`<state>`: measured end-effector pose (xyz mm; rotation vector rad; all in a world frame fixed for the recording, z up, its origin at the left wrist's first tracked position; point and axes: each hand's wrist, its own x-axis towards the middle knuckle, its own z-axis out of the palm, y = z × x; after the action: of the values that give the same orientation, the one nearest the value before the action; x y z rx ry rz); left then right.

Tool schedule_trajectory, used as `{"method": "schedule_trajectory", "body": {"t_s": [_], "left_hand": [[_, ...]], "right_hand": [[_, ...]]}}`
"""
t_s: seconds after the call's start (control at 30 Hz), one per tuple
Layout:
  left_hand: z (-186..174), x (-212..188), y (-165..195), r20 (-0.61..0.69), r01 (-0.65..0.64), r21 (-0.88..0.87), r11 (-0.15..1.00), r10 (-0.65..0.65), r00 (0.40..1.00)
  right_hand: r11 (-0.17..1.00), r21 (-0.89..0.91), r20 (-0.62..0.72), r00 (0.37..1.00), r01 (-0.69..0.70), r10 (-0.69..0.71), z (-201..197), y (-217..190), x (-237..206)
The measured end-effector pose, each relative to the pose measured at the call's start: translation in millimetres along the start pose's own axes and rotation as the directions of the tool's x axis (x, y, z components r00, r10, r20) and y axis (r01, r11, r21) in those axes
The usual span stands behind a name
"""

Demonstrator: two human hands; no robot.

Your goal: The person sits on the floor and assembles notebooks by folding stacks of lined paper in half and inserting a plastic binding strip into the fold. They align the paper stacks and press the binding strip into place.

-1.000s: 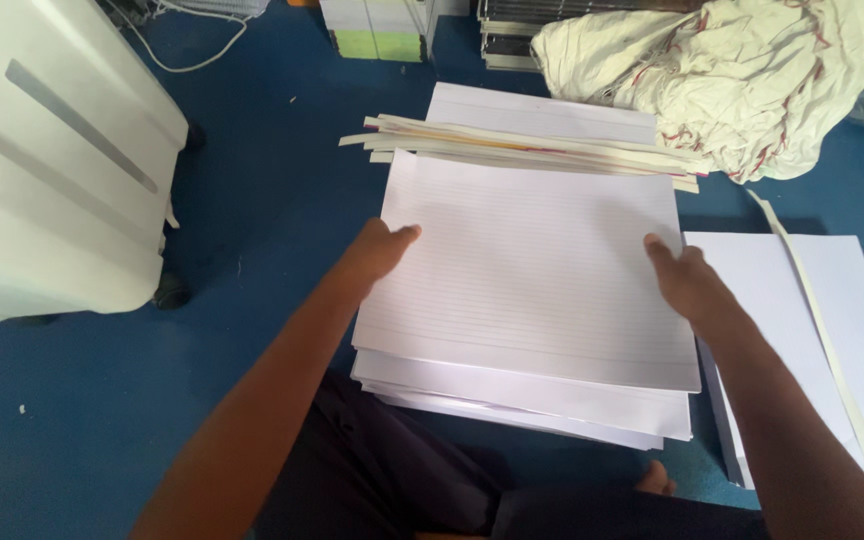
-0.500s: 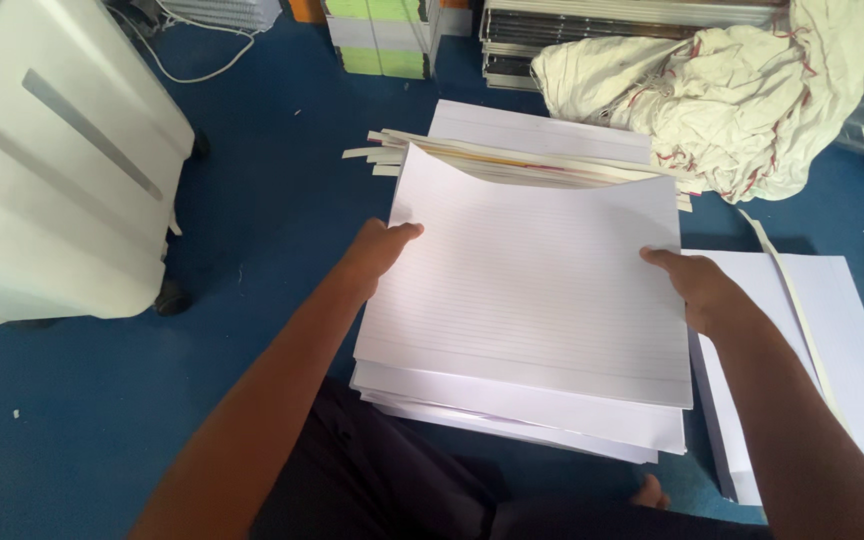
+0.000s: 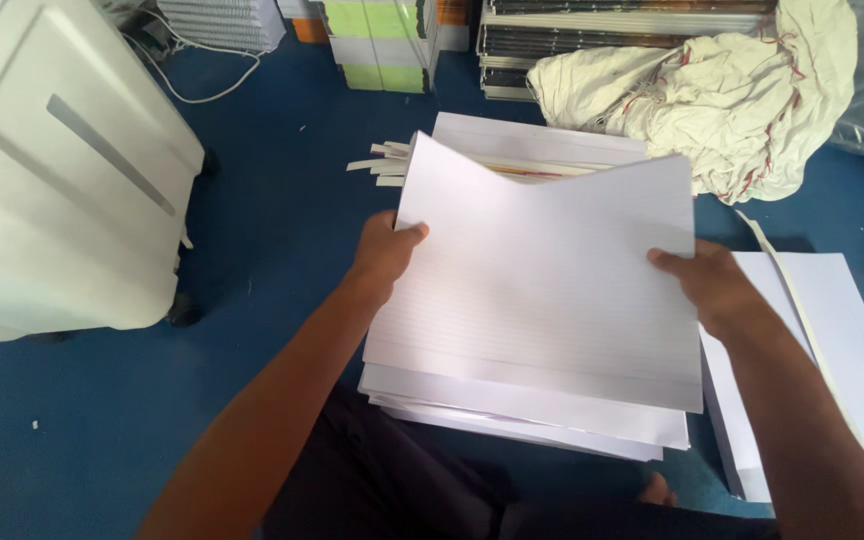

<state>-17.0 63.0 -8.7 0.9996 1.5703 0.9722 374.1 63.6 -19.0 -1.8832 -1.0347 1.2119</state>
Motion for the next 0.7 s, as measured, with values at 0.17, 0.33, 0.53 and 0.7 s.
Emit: {"method": "schedule_trajectory", "body": {"t_s": [0.17, 0.33, 0.53, 0.7], "left_hand": [[2, -36, 30, -0.050, -0.147, -0.085, 0.985, 0.144, 0.988], [12, -56, 44, -0.106, -0.419, -0.201, 0.886, 0.405, 0.908], [20, -57, 30, -0.180, -0.632, -0.206, 0.747, 0.606, 0.775], [22, -64, -4, -0.227, -0.712, -0.219, 0.667, 0.675, 0.702]], "right_hand": [[0.988, 0.000, -0.109, 0.982, 0.157, -0.156, -13, -24, -39], [0.814, 0.090, -0.149, 0.816, 0.573, -0.558, -19, -32, -73], [0.536, 0.026, -0.225, 0.527, 0.844, -0.819, -11, -15, -82], [0.582, -0.078, -0.280, 0.542, 0.810, -0.792, 2, 22, -81]]}}
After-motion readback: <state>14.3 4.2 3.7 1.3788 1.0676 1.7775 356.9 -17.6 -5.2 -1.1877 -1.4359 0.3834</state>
